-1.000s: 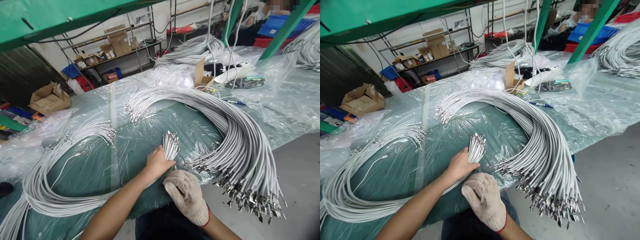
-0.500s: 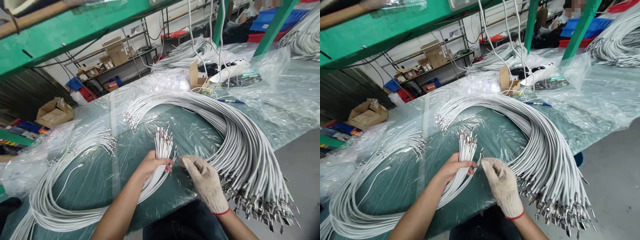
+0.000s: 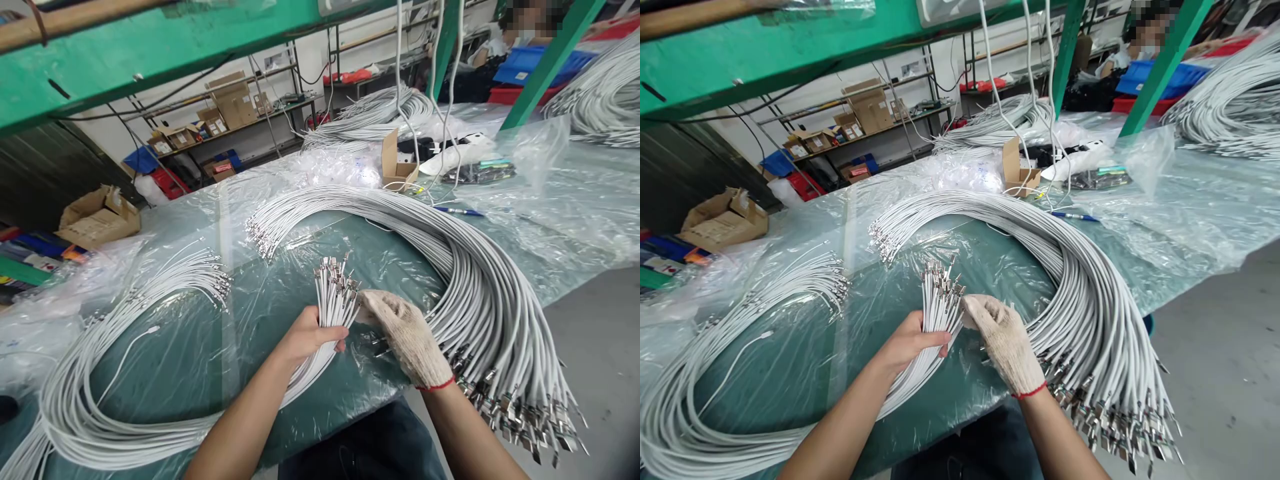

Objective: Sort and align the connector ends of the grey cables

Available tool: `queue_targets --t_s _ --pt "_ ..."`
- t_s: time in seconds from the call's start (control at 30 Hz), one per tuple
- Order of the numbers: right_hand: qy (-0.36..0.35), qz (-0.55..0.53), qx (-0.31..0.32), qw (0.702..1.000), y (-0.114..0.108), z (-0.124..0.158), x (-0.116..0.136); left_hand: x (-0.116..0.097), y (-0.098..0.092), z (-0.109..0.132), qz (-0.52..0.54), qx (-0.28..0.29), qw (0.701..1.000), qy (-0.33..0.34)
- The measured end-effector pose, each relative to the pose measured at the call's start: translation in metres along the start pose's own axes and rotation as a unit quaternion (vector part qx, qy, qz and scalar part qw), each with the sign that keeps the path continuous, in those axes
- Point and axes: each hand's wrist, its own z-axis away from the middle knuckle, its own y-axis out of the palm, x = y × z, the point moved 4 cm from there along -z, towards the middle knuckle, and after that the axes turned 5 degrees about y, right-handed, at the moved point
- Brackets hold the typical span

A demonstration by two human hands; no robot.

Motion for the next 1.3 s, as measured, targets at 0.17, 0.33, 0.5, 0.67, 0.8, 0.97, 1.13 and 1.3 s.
queue_targets --t_s 0.17,0.33,0.5,0.67,0.8,0.97,1.13,1.3 --pt "0.043 -0.074 0.051 0.995 0.01 -0.001 -0.005 0.002 -0.001 -0.002 -0.004 0.007 1.0 0.001" --pt "0.084 -0.126 0.049 0.987 0.013 0.0 -0.011 0.004 -0.002 -0.003 -0.009 0.002 1.0 -0.005" --pt "0.032 -0.13 0.033 0.99 0.004 -0.009 -0.012 0.004 -0.001 -0.003 -0.001 -0.009 1.0 -0.005" --pt "0.045 -0.08 0.034 0.995 -0.001 -0.016 -0.01 0.005 0.001 -0.003 0.002 0.014 1.0 -0.008" --pt "0.052 -0.108 0.046 0.992 0.001 -0.016 -0.008 0.004 0.0 -0.003 0.003 0.014 1.0 -0.008" --pt "0.052 -0.098 0.058 0.992 0.003 -0.016 -0.007 0.006 0.0 -0.004 0.01 0.001 1.0 -0.003" --pt "0.031 -0.009 0.039 0.999 0.002 -0.015 -0.002 0.007 0.001 -0.004 0.012 -0.004 1.0 0.006" --pt "0.056 -0.053 0.066 0.995 0.005 -0.012 -0.002 0.006 0.001 -0.004 0.003 0.011 1.0 0.002"
